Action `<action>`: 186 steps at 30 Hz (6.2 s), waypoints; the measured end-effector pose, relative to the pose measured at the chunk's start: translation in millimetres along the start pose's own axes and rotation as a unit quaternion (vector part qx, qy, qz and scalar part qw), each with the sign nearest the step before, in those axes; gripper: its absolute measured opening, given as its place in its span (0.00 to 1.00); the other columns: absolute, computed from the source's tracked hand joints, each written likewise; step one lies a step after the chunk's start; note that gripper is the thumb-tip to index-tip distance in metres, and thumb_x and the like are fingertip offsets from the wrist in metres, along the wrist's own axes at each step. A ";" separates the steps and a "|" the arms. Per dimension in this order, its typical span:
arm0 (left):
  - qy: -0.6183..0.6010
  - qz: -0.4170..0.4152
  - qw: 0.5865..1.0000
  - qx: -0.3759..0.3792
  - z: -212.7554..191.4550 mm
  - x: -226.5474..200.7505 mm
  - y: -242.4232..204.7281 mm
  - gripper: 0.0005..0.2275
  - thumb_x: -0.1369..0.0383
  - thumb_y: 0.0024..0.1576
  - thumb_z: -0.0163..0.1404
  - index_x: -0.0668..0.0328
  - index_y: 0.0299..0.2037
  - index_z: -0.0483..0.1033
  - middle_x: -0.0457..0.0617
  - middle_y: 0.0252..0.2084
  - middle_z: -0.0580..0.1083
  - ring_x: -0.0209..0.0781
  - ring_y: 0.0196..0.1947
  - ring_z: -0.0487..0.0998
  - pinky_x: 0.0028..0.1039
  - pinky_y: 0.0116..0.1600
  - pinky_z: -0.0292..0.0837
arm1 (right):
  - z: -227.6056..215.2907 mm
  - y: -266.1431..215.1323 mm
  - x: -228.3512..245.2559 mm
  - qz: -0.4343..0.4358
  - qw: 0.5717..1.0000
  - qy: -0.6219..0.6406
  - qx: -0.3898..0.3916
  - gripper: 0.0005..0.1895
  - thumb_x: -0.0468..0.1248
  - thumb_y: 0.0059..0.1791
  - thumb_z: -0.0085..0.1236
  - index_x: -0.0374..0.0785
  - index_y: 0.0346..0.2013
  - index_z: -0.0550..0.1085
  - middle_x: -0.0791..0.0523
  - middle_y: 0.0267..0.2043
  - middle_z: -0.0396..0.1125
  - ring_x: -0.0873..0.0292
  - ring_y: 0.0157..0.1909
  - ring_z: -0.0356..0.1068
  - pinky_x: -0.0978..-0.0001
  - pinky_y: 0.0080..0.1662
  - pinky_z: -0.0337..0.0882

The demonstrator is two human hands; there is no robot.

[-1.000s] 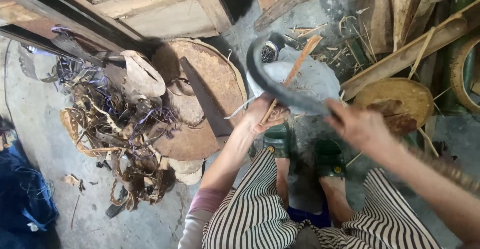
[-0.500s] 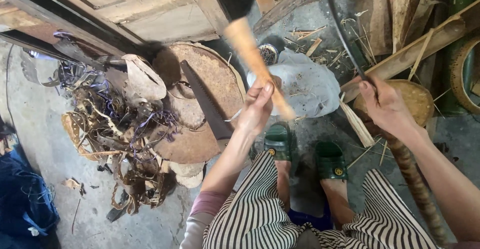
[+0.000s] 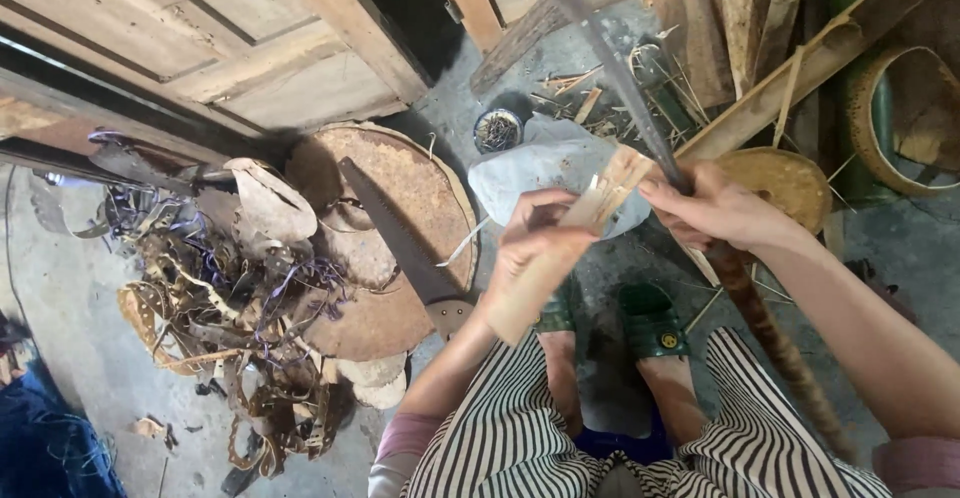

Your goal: Shaping a piece of wood by shaving it with a curved blade.

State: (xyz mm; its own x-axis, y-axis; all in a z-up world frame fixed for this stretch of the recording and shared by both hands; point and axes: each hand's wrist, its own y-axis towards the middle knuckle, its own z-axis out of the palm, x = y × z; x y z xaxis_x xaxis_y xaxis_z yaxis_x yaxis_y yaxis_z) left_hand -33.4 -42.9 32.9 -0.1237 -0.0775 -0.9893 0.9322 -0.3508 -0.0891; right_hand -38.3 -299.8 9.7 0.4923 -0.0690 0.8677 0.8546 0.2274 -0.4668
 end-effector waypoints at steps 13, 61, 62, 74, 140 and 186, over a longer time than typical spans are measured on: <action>0.005 -0.054 0.990 0.133 -9.3 34.3 18.3 0.26 0.61 0.64 0.44 0.51 0.73 0.55 0.65 0.58 0.68 0.58 0.51 0.75 0.56 0.56 0.74 | -23.0 15.4 -27.2 -0.087 0.991 0.095 0.032 0.13 0.34 0.55 0.47 0.31 0.52 0.72 0.61 0.08 0.53 0.65 0.03 0.52 0.68 0.09 0.60; 0.064 -0.185 0.931 0.307 1.0 -98.9 72.8 0.14 0.70 0.65 0.43 0.74 0.56 0.68 0.56 0.33 0.69 0.42 0.33 0.73 0.26 0.31 0.76 | 54.9 -53.3 -0.5 -0.275 0.960 -0.027 -0.038 0.39 0.42 0.55 0.44 0.36 0.78 0.43 0.57 0.22 0.64 0.66 0.21 0.65 0.74 0.28 0.69; 0.069 -0.197 0.924 0.319 0.0 -100.1 72.9 0.13 0.71 0.64 0.42 0.73 0.55 0.68 0.54 0.33 0.68 0.41 0.32 0.72 0.26 0.30 0.76 | 57.9 -57.2 8.9 -0.282 0.957 -0.040 -0.047 0.41 0.40 0.54 0.47 0.36 0.78 0.42 0.57 0.20 0.65 0.65 0.19 0.66 0.76 0.28 0.70; 0.140 -0.232 0.884 0.381 -5.0 -156.1 69.0 0.20 0.74 0.61 0.38 0.85 0.60 0.62 0.63 0.48 0.68 0.40 0.41 0.70 0.22 0.32 0.72 | 68.2 -39.6 -7.8 -0.330 0.943 0.044 -0.014 0.35 0.29 0.51 0.51 0.31 0.72 0.55 0.53 0.16 0.68 0.66 0.11 0.66 0.82 0.17 0.68; -0.051 -0.172 0.958 0.226 -21.9 -82.7 16.5 0.25 0.66 0.68 0.38 0.80 0.70 0.52 0.62 0.34 0.69 0.40 0.21 0.74 0.28 0.16 0.78 | 54.8 -35.9 -0.6 -0.301 0.926 -0.177 -0.142 0.45 0.42 0.51 0.55 0.35 0.78 0.46 0.41 0.52 0.66 0.50 0.40 0.64 0.58 0.41 0.62; -0.092 -0.167 0.953 0.236 -41.3 -69.8 13.5 0.25 0.58 0.69 0.37 0.78 0.66 0.59 0.60 0.31 0.69 0.39 0.20 0.72 0.25 0.14 0.75 | 70.7 -40.2 -29.6 -0.289 0.911 -0.248 -0.161 0.18 0.41 0.44 0.67 0.40 0.47 0.79 0.49 0.24 0.72 0.49 0.27 0.76 0.60 0.31 0.73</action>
State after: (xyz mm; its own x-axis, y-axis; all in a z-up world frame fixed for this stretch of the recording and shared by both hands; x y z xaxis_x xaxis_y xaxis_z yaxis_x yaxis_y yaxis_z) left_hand 1.9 -3.6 96.0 -0.4847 -0.0360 -0.8739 0.5791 -0.7620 -0.2897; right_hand -98.9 -238.2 14.8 -0.1218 0.3782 0.9177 0.9907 -0.0098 0.1355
